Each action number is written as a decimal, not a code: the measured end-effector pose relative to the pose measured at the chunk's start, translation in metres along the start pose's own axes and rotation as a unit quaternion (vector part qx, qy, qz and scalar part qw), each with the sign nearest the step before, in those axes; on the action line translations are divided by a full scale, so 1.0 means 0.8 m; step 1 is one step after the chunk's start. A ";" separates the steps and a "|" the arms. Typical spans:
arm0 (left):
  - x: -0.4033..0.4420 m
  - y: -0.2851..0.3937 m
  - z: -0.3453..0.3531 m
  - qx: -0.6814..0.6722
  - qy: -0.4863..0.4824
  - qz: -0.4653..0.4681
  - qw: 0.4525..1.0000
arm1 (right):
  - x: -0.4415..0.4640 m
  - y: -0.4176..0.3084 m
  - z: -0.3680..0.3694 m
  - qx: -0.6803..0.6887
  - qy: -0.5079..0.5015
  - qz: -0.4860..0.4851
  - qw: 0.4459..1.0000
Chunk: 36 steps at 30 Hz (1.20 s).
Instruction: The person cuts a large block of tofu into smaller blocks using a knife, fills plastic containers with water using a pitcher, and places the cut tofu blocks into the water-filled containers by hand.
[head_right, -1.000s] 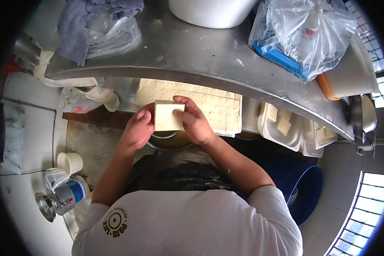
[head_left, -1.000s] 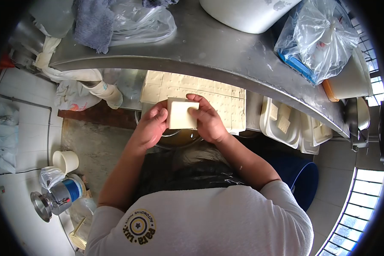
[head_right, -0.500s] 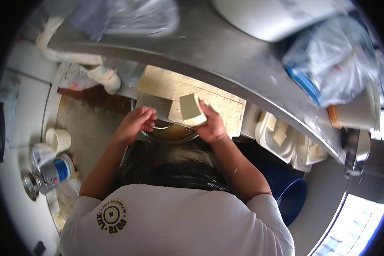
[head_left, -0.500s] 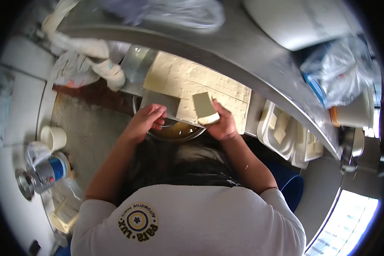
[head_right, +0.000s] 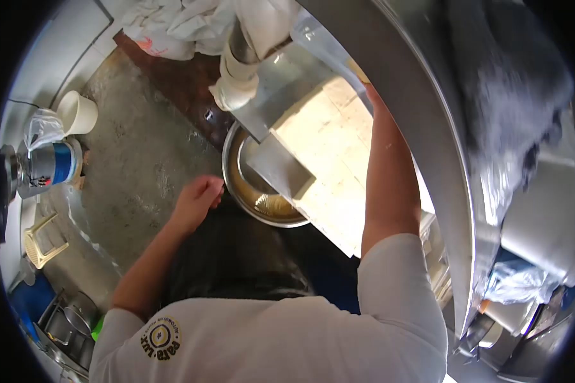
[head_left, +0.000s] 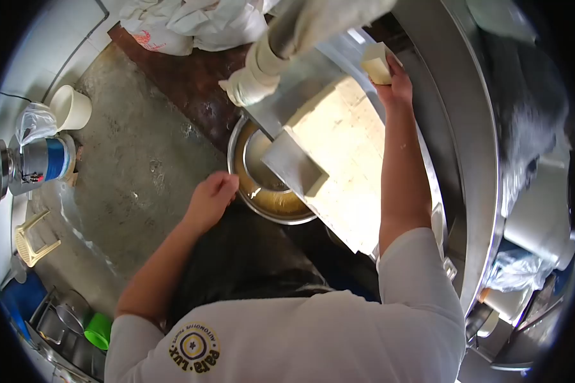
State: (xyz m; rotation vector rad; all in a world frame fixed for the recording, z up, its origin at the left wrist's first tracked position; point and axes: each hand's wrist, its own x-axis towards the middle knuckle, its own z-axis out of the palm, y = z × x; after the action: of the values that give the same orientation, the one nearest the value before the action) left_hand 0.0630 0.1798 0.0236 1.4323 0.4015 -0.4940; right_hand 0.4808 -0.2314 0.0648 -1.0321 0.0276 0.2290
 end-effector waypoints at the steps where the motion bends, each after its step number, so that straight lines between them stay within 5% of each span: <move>1: -0.006 -0.011 -0.011 -0.003 0.013 -0.008 1.000 | 0.032 0.004 0.001 -0.011 -0.033 -0.004 0.999; 4: -0.026 -0.038 -0.039 -0.038 0.052 -0.037 0.997 | 0.078 0.040 0.083 -0.251 0.184 -0.014 0.950; 7: -0.039 -0.063 -0.051 -0.068 0.066 -0.077 0.992 | 0.142 0.071 0.000 -0.084 0.081 -0.001 0.993; 10: -0.043 -0.064 -0.052 -0.083 0.056 -0.092 0.991 | 0.139 0.097 -0.023 -0.090 0.083 0.043 0.992; 13: -0.038 -0.044 -0.043 -0.085 0.038 -0.086 0.992 | 0.120 0.100 -0.029 -0.132 0.086 0.087 0.984; 15: -0.025 -0.034 -0.033 -0.071 0.024 -0.079 0.994 | 0.117 0.101 -0.027 -0.382 0.062 0.051 0.921; 19: 0.003 0.017 0.012 0.078 0.016 0.073 0.994 | 0.039 0.071 0.068 -0.567 0.179 0.042 0.803; 22: 0.027 0.051 0.060 0.158 0.011 0.175 0.972 | 0.019 0.052 0.043 -0.662 0.203 -0.111 0.713; 24: 0.045 0.059 0.090 0.181 -0.003 0.225 0.957 | -0.051 0.032 0.062 -0.652 0.234 -0.105 0.714; 25: 0.055 0.062 0.105 0.209 0.031 0.276 0.938 | -0.089 0.024 0.073 -0.604 0.205 -0.140 0.757; 27: 0.081 0.068 0.123 0.237 0.057 0.329 0.912 | -0.142 0.024 0.030 -0.663 0.136 -0.272 0.684; 29: 0.116 0.083 0.135 0.336 0.239 0.464 0.784 | -0.233 0.024 0.058 -0.585 0.097 -0.207 0.778; 32: 0.155 0.107 0.146 0.380 0.266 0.418 0.781 | -0.364 0.030 0.063 -0.539 0.086 -0.077 0.834; 33: 0.155 0.112 0.151 0.385 0.257 0.422 0.780 | -0.406 0.039 0.079 -0.491 0.142 -0.111 0.852; 36: 0.139 0.131 0.171 0.369 0.145 0.348 0.849 | -0.513 0.048 0.076 -0.444 0.213 -0.007 0.870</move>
State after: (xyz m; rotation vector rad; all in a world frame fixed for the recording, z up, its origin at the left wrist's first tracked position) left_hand 0.2094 0.0416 0.0646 2.2727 -0.1268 0.2130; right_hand 0.0677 -0.2324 0.1168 -1.9931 0.3419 -0.0244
